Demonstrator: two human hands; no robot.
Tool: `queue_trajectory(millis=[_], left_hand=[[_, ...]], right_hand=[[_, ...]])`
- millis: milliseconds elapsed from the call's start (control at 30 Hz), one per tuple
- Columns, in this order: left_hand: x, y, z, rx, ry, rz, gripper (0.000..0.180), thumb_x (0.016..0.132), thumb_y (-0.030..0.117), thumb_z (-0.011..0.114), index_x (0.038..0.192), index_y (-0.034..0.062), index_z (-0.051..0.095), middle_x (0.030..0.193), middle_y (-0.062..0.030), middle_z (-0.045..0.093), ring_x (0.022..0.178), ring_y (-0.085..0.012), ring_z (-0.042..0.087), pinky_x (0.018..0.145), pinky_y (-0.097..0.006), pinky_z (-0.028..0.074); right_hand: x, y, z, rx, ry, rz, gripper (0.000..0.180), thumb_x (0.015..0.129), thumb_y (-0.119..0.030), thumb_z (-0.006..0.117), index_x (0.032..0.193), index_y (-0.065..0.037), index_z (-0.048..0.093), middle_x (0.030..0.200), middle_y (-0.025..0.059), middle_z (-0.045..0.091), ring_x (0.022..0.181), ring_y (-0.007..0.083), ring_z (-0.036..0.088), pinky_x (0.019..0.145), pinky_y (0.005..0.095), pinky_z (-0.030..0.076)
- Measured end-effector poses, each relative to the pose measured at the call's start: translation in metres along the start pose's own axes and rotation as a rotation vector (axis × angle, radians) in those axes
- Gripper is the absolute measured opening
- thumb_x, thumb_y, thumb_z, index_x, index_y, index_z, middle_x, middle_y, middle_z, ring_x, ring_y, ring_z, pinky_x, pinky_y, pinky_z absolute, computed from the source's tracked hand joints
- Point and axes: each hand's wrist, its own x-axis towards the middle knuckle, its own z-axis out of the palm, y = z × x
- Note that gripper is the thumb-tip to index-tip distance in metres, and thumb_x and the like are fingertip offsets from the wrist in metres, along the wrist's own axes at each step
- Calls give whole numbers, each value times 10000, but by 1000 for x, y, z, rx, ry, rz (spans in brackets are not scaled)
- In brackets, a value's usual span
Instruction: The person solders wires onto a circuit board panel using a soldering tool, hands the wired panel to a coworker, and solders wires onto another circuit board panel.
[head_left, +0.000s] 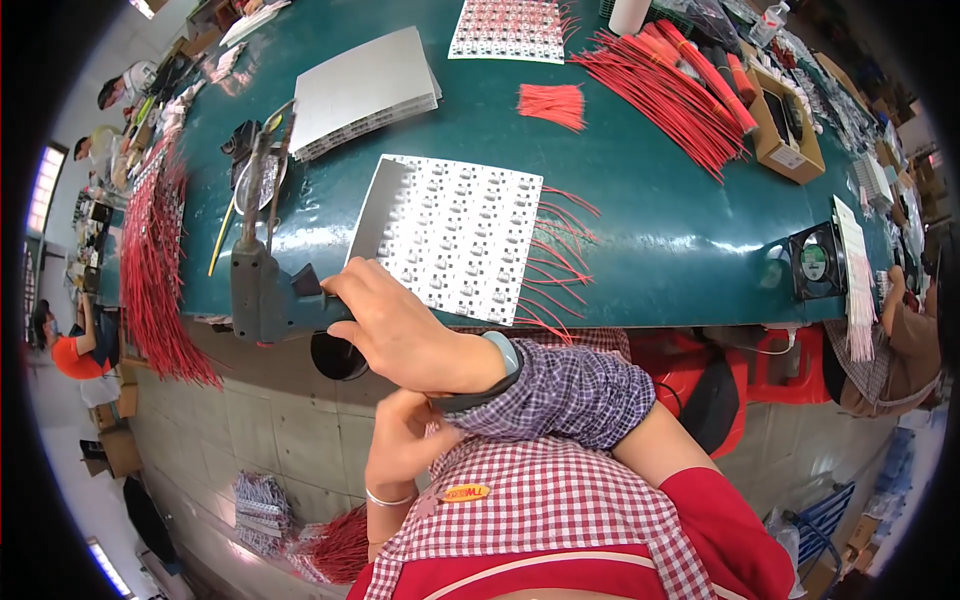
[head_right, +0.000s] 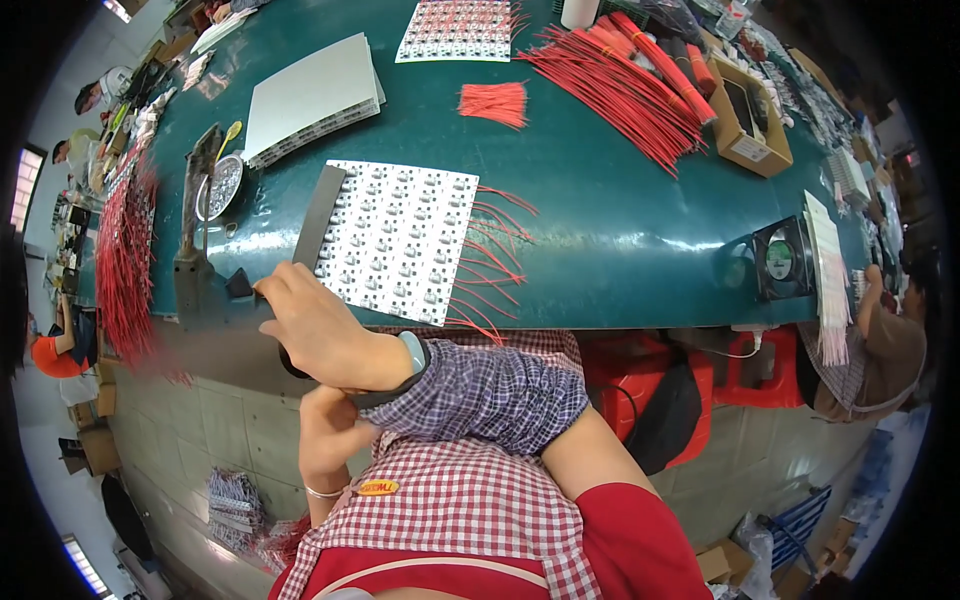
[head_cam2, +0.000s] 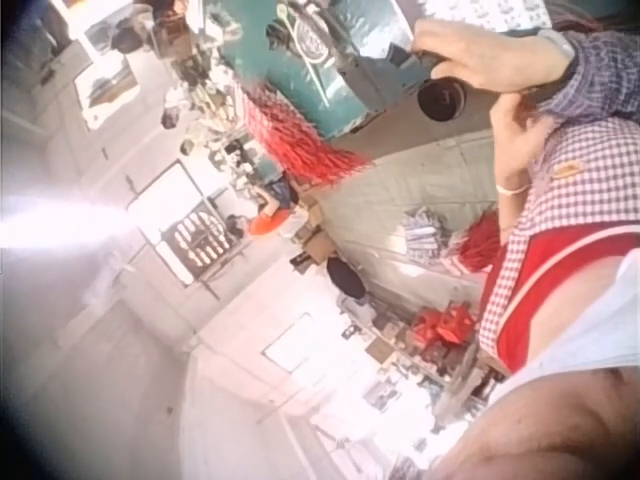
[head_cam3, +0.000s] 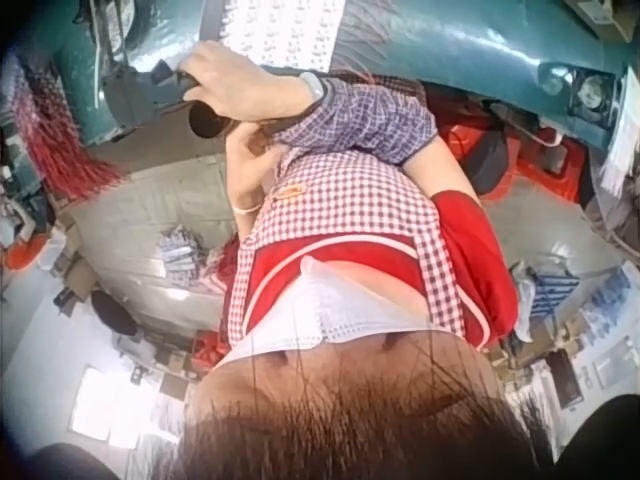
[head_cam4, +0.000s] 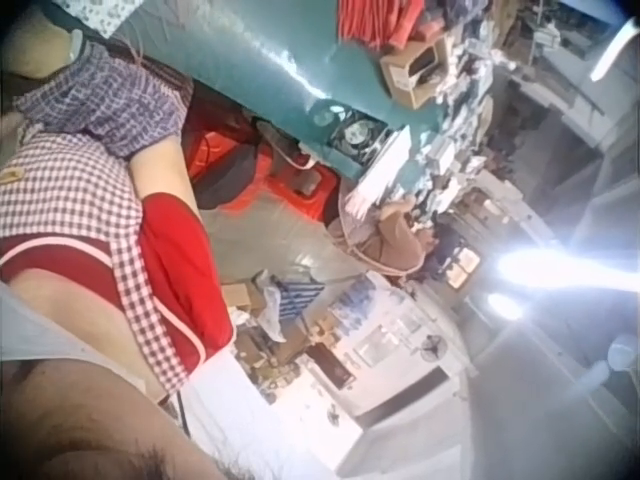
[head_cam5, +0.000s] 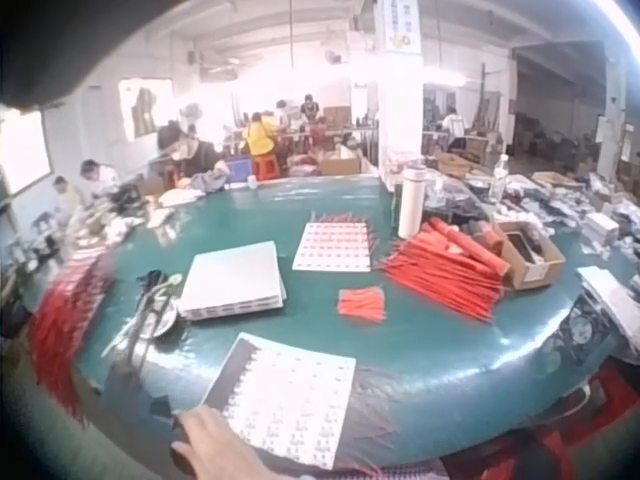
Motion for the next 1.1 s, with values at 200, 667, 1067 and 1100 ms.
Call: queue_trajectory(millis=[200, 667, 1067, 1100], left_hand=[[19, 41, 4, -751, -297, -305, 643, 777, -79, 735, 1313, -156, 390, 627, -102, 539, 484, -134, 504, 452, -257, 368], [12, -35, -14, -363, 112, -216, 435, 761, -65, 610, 1188, -125, 554, 729, -95, 645, 519, -127, 566, 490, -257, 455], [24, -52, 7, 280, 349, 178, 283, 848, 1, 685, 1114, -84, 643, 1043, -104, 694, 948, -157, 655, 826, -281, 513], [25, -50, 6, 252, 398, 188, 279, 852, 0, 683, 1115, -84, 643, 1047, -107, 694, 947, -156, 655, 826, -280, 513]], right_hand=[[-1, 13, 16, -95, -10, -20, 444, 769, 18, 742, 1165, 42, 540, 1049, 177, 526, 951, 376, 538, 818, 438, 466], [6, 21, 5, -72, 12, 194, 352, 884, -64, 673, 1182, 60, 533, 1069, 193, 525, 1003, 393, 542, 859, 426, 470], [8, -2, 4, 320, -163, 229, 368, 939, -130, 642, 1230, 62, 526, 1095, 198, 534, 1009, 372, 563, 880, 407, 470], [11, -3, -1, 336, -150, 218, 367, 931, -122, 649, 1223, 62, 525, 1094, 195, 532, 1005, 370, 562, 875, 403, 470]])
